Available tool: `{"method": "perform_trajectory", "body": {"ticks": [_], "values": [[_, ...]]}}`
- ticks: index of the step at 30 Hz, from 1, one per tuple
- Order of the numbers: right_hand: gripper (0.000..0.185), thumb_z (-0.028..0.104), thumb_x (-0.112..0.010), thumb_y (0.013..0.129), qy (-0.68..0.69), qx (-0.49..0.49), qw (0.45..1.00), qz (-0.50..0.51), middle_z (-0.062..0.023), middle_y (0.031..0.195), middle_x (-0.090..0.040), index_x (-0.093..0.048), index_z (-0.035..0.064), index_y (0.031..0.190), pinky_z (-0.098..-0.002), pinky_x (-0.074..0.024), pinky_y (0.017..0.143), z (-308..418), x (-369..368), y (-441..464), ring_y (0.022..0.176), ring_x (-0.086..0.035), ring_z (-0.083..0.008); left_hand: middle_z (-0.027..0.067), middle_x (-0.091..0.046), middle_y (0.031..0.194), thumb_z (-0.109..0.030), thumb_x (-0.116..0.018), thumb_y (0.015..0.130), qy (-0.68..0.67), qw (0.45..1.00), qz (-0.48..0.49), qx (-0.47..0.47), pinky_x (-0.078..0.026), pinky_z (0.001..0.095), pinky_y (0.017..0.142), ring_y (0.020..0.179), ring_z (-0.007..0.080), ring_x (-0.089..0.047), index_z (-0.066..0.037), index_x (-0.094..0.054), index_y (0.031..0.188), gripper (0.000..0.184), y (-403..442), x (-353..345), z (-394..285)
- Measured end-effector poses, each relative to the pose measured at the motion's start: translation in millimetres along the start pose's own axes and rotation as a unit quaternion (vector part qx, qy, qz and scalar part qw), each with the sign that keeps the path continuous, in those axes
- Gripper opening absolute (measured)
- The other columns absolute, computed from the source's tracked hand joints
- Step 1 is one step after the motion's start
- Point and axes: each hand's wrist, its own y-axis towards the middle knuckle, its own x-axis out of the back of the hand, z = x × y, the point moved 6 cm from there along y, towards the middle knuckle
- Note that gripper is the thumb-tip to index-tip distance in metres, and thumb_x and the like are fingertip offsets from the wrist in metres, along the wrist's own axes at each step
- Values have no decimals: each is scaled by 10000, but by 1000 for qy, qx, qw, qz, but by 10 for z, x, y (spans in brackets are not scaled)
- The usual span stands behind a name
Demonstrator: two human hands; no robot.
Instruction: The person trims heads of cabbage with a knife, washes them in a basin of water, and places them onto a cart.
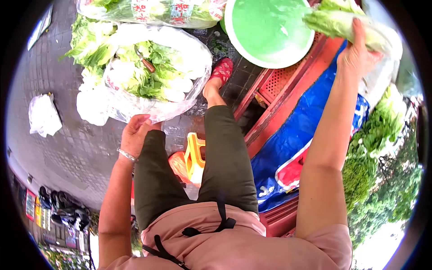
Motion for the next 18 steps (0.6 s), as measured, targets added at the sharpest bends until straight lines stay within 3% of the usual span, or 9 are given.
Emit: {"method": "perform_trajectory", "body": {"ticks": [2, 5, 6, 9, 12, 13, 15, 16, 18], "values": [[738, 51, -851, 647, -122, 113, 986, 4, -164, 1179, -555, -410, 10, 1237, -464, -501, 941, 353, -106, 6, 1050, -578, -298, 12, -647, 1007, -221, -637, 914, 29, 1000, 5, -5, -456, 231, 736, 850, 100, -608, -91, -611, 1135, 258, -55, 296, 23], [525, 57, -782, 743, -45, 128, 991, -10, -114, 1099, -613, -527, -11, 1197, -317, -481, 856, 806, -173, -117, 971, -597, -200, 16, -652, 997, -241, -646, 906, 55, 998, 1, -28, -451, 227, 701, 818, 105, -619, -100, -612, 1137, 273, -79, 714, 25], [602, 69, -805, 744, -129, 156, 979, -3, -96, 1145, -587, -492, -17, 1251, -313, -471, 878, 855, -120, -102, 995, -575, -184, 15, -653, 994, -243, -647, 905, 71, 997, 9, -29, -450, 226, 696, 815, 105, -619, -100, -611, 1139, 277, -92, 846, 35], [587, 74, -818, 722, -68, 199, 977, -34, -107, 1121, -600, -519, -16, 1219, -308, -474, 868, 1133, -7, -282, 986, -582, -179, 12, -653, 968, -247, -619, 916, 124, 990, 12, -62, -447, 216, 693, 808, 102, -619, -93, -606, 1143, 275, -79, 1201, 34], [547, 141, -799, 749, -18, 110, 990, -90, -86, 1096, -608, -530, 8, 1207, -311, -480, 830, 1088, 418, -391, 946, -593, -189, 15, -652, 953, -253, -601, 922, 172, 985, 12, -25, -445, 206, 685, 811, 99, -619, -95, -600, 1153, 280, -134, 1345, -57], [542, 215, -774, 778, -7, -23, 988, -152, -58, 1115, -609, -520, 66, 1233, -328, -494, 761, 987, 712, -456, 931, -597, -208, 11, -653, 967, -235, -601, 913, 174, 985, 0, -15, -443, 218, 689, 816, 101, -610, -77, -606, 1132, 270, -171, 1324, -104], [519, 202, -749, 768, 105, -87, 962, -238, -109, 1100, -598, -508, 62, 1207, -420, -474, 846, 1077, 1209, -632, 980, -579, -264, 12, -652, 964, -241, -600, 914, 183, 983, -9, -6, -441, 212, 684, 819, 102, -615, -80, -603, 1141, 278, -190, 1251, -126], [704, 176, -789, 720, 114, -88, 966, -213, -152, 1226, -538, -407, 37, 1295, -501, -444, 993, 984, 1731, -640, 1122, -535, -320, 13, -651, 962, -243, -600, 915, 189, 982, -12, -2, -440, 209, 682, 820, 102, -617, -82, -602, 1145, 282, -175, 1188, -143], [656, 286, -694, 774, 45, -155, 933, -321, -135, 1292, -505, -418, 76, 1332, -532, -386, 1028, 1213, 2315, -943, 1209, -472, -338, 11, -648, 953, -263, -604, 916, 200, 980, -7, 10, -438, 202, 666, 796, 90, -610, -87, -600, 1148, 291, -109, 975, -113]]}}
